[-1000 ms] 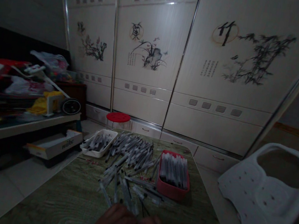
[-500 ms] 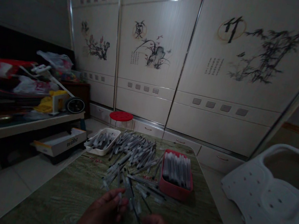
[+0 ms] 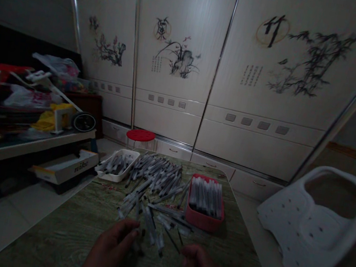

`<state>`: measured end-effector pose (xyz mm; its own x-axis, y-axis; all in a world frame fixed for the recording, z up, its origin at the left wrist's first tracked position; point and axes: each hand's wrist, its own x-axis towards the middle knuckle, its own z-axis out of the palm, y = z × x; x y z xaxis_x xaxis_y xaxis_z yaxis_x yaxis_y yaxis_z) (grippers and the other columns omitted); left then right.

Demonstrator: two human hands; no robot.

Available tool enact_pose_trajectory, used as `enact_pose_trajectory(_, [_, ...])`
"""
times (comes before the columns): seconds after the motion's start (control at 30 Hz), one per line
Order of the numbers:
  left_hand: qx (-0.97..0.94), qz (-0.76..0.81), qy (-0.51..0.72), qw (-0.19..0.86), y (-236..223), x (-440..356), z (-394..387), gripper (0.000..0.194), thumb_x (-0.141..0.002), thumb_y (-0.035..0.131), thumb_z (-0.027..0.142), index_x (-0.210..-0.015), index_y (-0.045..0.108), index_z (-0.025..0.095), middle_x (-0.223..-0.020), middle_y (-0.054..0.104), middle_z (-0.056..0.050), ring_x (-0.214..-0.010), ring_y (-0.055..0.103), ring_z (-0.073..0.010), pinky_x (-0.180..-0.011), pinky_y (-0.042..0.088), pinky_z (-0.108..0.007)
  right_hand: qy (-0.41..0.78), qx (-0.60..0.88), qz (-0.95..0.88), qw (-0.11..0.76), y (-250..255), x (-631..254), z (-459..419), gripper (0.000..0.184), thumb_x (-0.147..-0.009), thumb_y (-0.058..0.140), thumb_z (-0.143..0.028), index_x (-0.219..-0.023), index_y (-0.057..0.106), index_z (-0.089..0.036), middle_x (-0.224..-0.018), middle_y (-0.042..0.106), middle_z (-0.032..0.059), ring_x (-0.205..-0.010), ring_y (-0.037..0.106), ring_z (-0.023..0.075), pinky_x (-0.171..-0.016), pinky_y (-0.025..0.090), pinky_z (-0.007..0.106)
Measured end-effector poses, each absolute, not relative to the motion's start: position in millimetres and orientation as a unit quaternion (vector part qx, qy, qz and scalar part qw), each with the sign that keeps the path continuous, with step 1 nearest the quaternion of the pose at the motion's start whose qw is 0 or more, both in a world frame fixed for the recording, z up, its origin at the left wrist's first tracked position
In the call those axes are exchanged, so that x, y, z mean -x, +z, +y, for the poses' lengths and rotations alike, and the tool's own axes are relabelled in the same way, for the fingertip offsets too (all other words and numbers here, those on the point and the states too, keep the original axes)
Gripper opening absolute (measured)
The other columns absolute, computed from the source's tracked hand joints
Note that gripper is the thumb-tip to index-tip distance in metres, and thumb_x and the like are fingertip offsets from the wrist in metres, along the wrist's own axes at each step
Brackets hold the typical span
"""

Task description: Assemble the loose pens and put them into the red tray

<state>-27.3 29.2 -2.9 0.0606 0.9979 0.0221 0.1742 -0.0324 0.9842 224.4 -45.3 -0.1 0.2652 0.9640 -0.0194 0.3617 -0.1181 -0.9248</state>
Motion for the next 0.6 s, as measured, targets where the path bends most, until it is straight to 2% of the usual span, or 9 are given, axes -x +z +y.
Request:
enact_pose_trajectory(0.1, [-0.623, 0.543, 0.408, 0.388, -10, 28, 30, 0.028, -0.093, 0.058, 0.038, -0.105, 0.079, 0.022, -0.108, 0.082, -0.010, -0.105, 0.074, -0.0301, -0.096, 0.054, -0.040, 0.315, 0.666, -0.527, 0.424, -4, -228, -45, 0.033, -0.091, 0.059, -0.051, -0.097, 0.077, -0.023, -0.087, 0.078, 0.0047, -0.082, 0.072, 0.0252, -0.072, 0.056, 0.031])
enact_pose_trajectory(0.27, [-0.678, 0.531, 0.394, 0.319, -22, 25, 31, 0.034, -0.096, 0.055, 0.037, -0.113, 0.080, 0.022, -0.115, 0.081, -0.012, -0.110, 0.074, -0.0307, -0.100, 0.055, -0.043, 0.290, 0.657, -0.565, 0.406, -10, -230, -43, 0.037, -0.095, 0.055, -0.050, -0.100, 0.078, -0.022, -0.091, 0.080, 0.0066, -0.088, 0.074, 0.0267, -0.071, 0.054, 0.031])
enact_pose_trajectory(0.47, [-0.664, 0.548, 0.405, 0.307, -20, 32, 33, 0.042, -0.092, 0.053, 0.036, -0.122, 0.076, 0.017, -0.125, 0.079, -0.016, -0.118, 0.072, -0.0322, -0.106, 0.054, -0.047, 0.276, 0.653, -0.576, 0.407, -10, -236, -44, 0.035, -0.096, 0.055, -0.051, -0.100, 0.077, -0.024, -0.090, 0.080, 0.0049, -0.087, 0.074, 0.0258, -0.078, 0.055, 0.033])
enact_pose_trajectory(0.6, [-0.634, 0.557, 0.416, 0.338, -10, 37, 34, 0.039, -0.092, 0.055, 0.037, -0.118, 0.077, 0.018, -0.122, 0.079, -0.016, -0.117, 0.072, -0.0333, -0.107, 0.052, -0.049, 0.279, 0.659, -0.572, 0.401, -4, -242, -45, 0.033, -0.093, 0.058, -0.046, -0.103, 0.080, -0.024, -0.101, 0.083, 0.0070, -0.098, 0.075, 0.0279, -0.085, 0.055, 0.033])
